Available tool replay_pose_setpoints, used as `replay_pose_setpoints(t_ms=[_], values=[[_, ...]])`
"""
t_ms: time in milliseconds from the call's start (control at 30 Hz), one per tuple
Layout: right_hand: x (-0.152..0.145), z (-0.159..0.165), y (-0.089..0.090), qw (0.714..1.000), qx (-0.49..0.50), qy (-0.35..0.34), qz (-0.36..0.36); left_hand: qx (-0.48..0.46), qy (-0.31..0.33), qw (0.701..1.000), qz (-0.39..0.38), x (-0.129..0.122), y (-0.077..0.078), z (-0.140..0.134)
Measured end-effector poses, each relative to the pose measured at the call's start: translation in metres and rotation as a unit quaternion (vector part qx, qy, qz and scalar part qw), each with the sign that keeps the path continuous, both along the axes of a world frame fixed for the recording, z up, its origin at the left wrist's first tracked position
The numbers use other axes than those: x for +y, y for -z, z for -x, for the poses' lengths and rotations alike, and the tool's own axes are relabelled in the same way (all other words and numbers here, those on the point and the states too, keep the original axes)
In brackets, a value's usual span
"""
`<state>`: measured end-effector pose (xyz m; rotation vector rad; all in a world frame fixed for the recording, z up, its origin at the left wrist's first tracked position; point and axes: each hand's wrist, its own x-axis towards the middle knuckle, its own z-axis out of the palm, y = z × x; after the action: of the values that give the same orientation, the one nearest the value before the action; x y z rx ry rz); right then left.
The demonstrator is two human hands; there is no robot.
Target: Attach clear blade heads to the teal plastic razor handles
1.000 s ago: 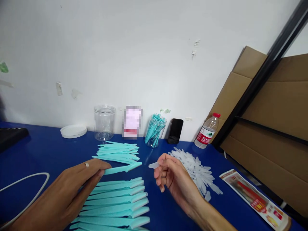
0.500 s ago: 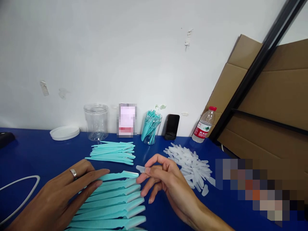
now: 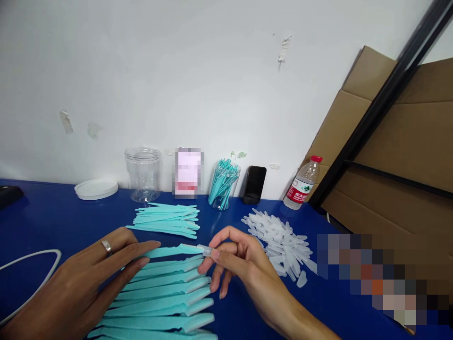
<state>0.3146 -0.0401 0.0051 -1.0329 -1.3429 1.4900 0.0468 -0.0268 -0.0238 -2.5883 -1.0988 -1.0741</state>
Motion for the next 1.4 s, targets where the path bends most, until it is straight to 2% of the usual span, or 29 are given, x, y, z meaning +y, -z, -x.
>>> replay_pose_setpoints(t_ms=[167, 267, 467, 633, 733, 800, 867, 1000, 1067, 1233, 1400], values=[[-0.002, 0.001, 0.004, 1.0, -0.01, -0.027, -0.003, -0.001, 0.004, 1.0, 0.001, -0.003, -0.001, -0.001], [-0.004, 0.002, 0.005, 0.999, -0.018, -0.048, -0.006, 0.008, 0.032, 0.999, -0.009, -0.008, -0.001, -0.001], [-0.008, 0.005, 0.003, 0.997, -0.037, -0.062, -0.013, 0.039, 0.056, 0.996, 0.048, -0.021, 0.005, -0.003], [-0.011, 0.007, 0.002, 0.996, -0.049, -0.063, -0.025, 0.043, 0.061, 0.997, -0.003, -0.02, 0.005, -0.005], [-0.014, 0.007, 0.001, 0.99, -0.121, -0.029, -0.068, 0.039, 0.056, 0.998, 0.004, -0.017, -0.002, -0.005], [-0.015, 0.005, -0.001, 0.971, -0.203, 0.01, -0.125, 0.028, 0.062, 0.997, 0.037, -0.015, -0.007, -0.005], [-0.014, 0.003, -0.004, 0.956, -0.253, 0.024, -0.149, 0.027, 0.077, 0.994, 0.07, -0.015, -0.011, -0.006], [-0.013, -0.002, -0.01, 0.969, -0.229, -0.028, -0.084, 0.041, 0.109, 0.991, 0.071, -0.016, -0.013, -0.005], [-0.014, -0.004, -0.012, 0.969, -0.231, -0.045, -0.078, 0.039, 0.121, 0.99, 0.059, -0.017, -0.012, -0.004], [-0.02, -0.005, -0.009, 0.947, -0.286, -0.04, -0.14, 0.016, 0.118, 0.991, 0.067, -0.016, -0.012, -0.003], [-0.02, -0.01, -0.004, 0.918, -0.323, -0.025, -0.227, -0.048, 0.125, 0.989, 0.06, -0.011, -0.024, 0.002]])
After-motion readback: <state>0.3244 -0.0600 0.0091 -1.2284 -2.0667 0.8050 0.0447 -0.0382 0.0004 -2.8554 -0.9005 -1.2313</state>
